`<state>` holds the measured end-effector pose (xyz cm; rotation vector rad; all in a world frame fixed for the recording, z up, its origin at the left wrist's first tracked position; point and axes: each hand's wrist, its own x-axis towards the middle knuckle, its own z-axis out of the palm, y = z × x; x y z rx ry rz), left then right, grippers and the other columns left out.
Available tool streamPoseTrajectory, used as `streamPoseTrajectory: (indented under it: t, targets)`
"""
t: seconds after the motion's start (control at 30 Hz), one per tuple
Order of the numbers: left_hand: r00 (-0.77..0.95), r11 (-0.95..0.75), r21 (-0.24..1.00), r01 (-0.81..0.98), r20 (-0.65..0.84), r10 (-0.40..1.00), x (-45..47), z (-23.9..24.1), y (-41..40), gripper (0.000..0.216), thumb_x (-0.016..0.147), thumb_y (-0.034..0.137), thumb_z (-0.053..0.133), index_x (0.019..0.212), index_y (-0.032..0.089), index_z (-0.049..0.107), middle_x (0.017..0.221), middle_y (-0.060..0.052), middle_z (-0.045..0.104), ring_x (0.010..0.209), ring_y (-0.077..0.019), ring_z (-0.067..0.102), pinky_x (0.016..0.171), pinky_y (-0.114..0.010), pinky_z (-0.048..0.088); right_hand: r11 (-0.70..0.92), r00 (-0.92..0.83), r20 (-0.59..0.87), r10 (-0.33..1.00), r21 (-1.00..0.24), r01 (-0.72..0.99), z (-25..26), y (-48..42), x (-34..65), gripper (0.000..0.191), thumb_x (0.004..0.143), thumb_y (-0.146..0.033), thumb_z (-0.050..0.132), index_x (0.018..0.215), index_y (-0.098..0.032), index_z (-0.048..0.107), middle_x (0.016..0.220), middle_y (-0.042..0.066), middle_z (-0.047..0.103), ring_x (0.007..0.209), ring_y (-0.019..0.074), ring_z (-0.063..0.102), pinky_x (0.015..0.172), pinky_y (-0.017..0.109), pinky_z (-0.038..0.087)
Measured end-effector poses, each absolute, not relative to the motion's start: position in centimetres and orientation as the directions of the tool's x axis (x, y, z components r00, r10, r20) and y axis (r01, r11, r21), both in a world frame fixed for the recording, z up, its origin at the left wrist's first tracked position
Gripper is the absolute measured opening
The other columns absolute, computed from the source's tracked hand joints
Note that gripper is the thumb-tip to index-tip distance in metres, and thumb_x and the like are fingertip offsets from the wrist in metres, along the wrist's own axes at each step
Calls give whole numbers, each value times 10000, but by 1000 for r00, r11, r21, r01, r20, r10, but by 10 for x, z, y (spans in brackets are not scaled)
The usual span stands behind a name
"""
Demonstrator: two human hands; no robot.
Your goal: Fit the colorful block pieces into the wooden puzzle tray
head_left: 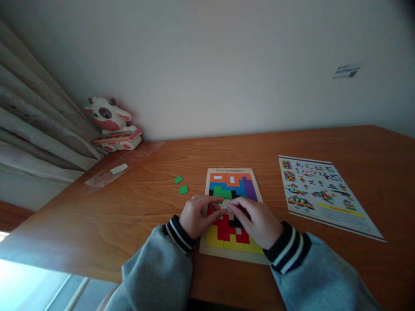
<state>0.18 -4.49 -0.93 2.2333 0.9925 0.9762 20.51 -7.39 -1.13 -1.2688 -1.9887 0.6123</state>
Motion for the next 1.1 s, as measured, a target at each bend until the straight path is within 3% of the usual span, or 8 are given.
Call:
streamPoseTrajectory:
  t: [0.1, 0.2, 0.43, 0.53, 0.67, 0.8, 0.93, 1.1]
  targets:
    - [513, -647, 670, 365, 435, 740, 4, -8, -46, 139, 837, 313, 703, 876, 181, 720, 778, -29, 719, 710, -145, 662, 688, -259, 502, 432, -305, 312, 900, -735, 522, -7, -81, 206, 180, 957, -293, 466, 917, -214, 623, 807, 26, 706, 723, 154, 661, 670, 273, 493]
    - [520, -685, 634, 360, 473, 711, 6, -6, -48, 146, 841, 324, 700, 844, 180, 724, 778, -39, 718, 727, -154, 661, 693, -264, 504, 434, -317, 309, 897, -750, 499, -7, -87, 208, 176, 937, -340, 511, 918, -210, 628, 773, 22, 690, 682, 146, 642, 637, 266, 495]
    - [573, -804, 368, 467, 567, 592, 3, -6, -45, 250, 829, 448, 694, 884, 206, 724, 855, -55, 714, 811, -195, 643, 755, -327, 490, 411, -262, 318, 911, -744, 526, -8, -92, 218, 173, 921, -351, 538, 895, -215, 641, 793, 19, 707, 684, 143, 649, 637, 266, 500]
    - [593, -775, 228, 590, 529, 607, -7, -8, -38, 318, 805, 487, 701, 964, 211, 710, 1005, -88, 687, 925, -244, 608, 836, -397, 483, 353, -175, 311, 934, -731, 584, -7, -87, 235, 213, 921, -396, 524, 907, -225, 650, 810, 24, 719, 680, 155, 660, 627, 276, 506]
    - [634, -736, 156, 658, 411, 655, -12, -10, -35, 267, 868, 425, 624, 1032, 221, 676, 1154, -102, 621, 1038, -271, 555, 895, -442, 466, 320, -113, 338, 934, -657, 683, -9, -80, 261, 215, 910, -401, 529, 929, -222, 646, 823, 38, 718, 677, 171, 662, 621, 294, 512]
    - [532, -641, 196, 742, 409, 741, -3, -8, -36, 204, 880, 365, 576, 980, 194, 625, 1027, -88, 620, 953, -245, 568, 865, -413, 466, 292, -67, 363, 930, -615, 733, -16, -80, 275, 217, 909, -402, 529, 920, -220, 646, 813, 38, 714, 694, 177, 665, 624, 299, 513]
    - [430, -509, 229, 830, 318, 845, 9, -5, -37, 241, 837, 419, 578, 793, 196, 498, 746, -26, 570, 709, -198, 570, 640, -308, 437, 282, -63, 361, 930, -594, 753, -19, -81, 278, 216, 912, -395, 523, 910, -218, 647, 797, 36, 716, 683, 176, 664, 609, 293, 510]
    - [455, -493, 181, 851, 216, 864, 13, -3, -36, 208, 864, 364, 511, 754, 207, 430, 738, -21, 570, 649, -179, 560, 564, -277, 361, 254, -53, 338, 940, -583, 772, -21, -78, 277, 226, 913, -405, 515, 908, -222, 648, 778, 30, 714, 653, 171, 659, 600, 290, 508]
